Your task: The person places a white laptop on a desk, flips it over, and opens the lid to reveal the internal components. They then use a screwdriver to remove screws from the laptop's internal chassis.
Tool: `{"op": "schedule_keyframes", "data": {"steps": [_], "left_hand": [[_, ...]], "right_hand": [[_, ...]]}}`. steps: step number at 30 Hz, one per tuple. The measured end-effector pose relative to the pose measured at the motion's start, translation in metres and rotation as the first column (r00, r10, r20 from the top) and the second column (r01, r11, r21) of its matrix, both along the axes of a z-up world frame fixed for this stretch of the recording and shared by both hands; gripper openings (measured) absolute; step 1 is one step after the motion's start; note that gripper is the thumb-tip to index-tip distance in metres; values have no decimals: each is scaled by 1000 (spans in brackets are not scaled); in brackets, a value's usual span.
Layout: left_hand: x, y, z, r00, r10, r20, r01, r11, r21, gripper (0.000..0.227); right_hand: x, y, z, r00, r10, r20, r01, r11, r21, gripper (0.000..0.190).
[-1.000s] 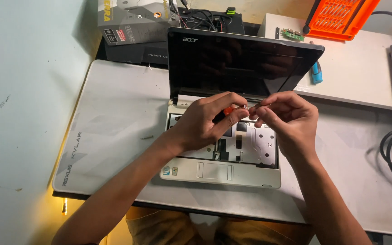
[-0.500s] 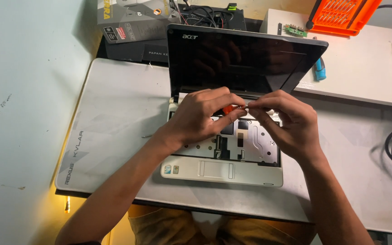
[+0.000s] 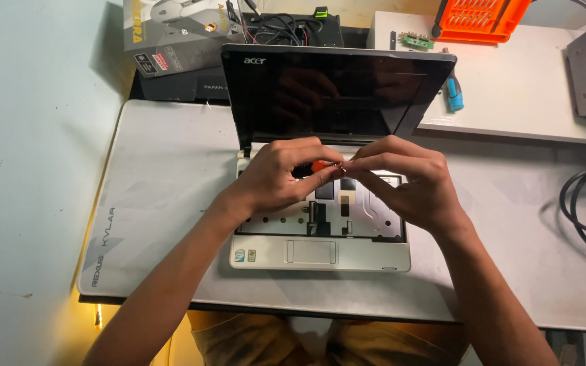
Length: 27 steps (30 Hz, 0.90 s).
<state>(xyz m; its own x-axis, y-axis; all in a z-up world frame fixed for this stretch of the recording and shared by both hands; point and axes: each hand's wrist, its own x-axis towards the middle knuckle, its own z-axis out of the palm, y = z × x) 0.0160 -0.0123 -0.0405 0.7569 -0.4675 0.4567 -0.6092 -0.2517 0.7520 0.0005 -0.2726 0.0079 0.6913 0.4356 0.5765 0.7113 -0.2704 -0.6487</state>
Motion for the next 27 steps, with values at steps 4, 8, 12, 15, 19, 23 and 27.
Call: {"op": "schedule_keyframes", "data": {"steps": [4,8,12,15,19,23,27], "left_hand": [[2,0,-3,998,-28,-60,27,1000,-16,15],[0,-5,-2,992,-75,-102,66,993,-97,12],[0,-2,-1,986,-92,-137,71,986,-152,11],[0,-2,5,986,-107,-129,85,982,-169,10],[-5,-7,16,991,-89,-103,67,978,-196,5],[-13,-9,24,959,-100,-265,-33,890,-456,10],[-19,-9,33,925,-188,-331,-90,738,-669,19]], "right_hand": [[4,-1,1,997,67,-50,-65,997,41,21],[5,0,2,981,122,-151,-107,989,107,20],[4,0,-8,993,83,-90,-75,993,86,20],[8,0,-19,982,82,-170,-59,989,136,20],[14,-1,-38,949,169,-267,-120,974,190,44],[19,-3,-52,845,288,-450,-163,941,297,74],[10,4,-45,715,355,-602,-255,935,249,76]]}}
